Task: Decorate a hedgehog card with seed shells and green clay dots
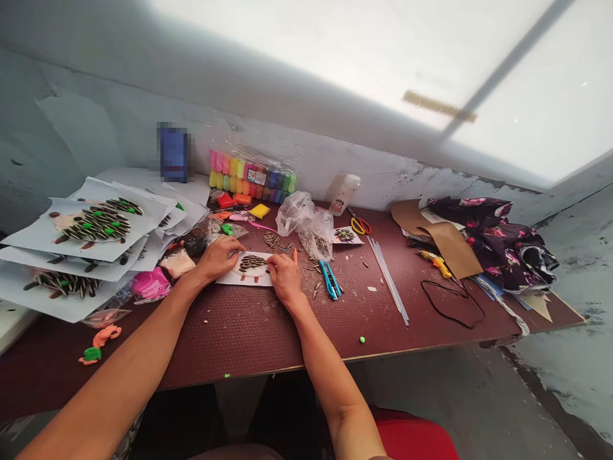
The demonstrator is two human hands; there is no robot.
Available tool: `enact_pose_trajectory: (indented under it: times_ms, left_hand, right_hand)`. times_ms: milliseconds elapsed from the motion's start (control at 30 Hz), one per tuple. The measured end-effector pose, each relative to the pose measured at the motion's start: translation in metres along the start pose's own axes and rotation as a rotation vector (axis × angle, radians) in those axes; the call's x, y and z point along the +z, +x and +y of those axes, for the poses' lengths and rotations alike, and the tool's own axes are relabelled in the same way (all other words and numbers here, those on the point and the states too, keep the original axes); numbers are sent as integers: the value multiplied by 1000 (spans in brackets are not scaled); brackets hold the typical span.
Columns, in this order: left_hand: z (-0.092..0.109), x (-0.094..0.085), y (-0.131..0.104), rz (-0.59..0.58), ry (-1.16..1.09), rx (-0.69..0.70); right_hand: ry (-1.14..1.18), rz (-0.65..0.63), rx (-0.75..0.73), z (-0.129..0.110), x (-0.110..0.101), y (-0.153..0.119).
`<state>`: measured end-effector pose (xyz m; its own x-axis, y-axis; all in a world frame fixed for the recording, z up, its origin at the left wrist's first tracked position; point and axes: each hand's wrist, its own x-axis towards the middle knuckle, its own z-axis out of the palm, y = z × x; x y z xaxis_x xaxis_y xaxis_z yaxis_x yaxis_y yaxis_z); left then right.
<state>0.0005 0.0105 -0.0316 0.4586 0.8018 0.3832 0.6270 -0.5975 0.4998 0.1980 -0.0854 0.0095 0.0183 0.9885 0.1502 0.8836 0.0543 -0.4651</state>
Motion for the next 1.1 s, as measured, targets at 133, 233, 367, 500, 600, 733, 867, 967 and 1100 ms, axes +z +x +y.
enact_pose_trajectory:
  times_ms: [133,233,367,500,600,733,867,967,1100]
  left_hand:
    - [-1,1,0,8,-1,6]
    - [-1,1,0,2,-10,6]
    - [-2,1,0,2,-8,3]
    - [-2,1,0,-2,-9,-4]
    - [-2,1,0,-4,-16,-3]
    - [0,1,-1,5,-11,-3]
    - [1,1,0,-2,-13,-5]
    - [0,0,0,-12,-18,-9]
    - [0,0,-1,-4,-10,-12]
  right_hand:
    - [-68,-8,10,-3,-1,-2]
    - [-111,-9,-1,-6,-2,-3]
    - [-152,-21,4,-7,-2,-4]
    - [-182,-35,25,-6,-1,-4]
    - [-215,-44,14,-6,0,-3]
    - [-261,-52,-25,-6,0,-3]
    - [-289,-65,-50,-7,-1,-3]
    - [-266,-65,-44,-8,-2,-5]
    - [-213,-6,2,-7,-6,-9]
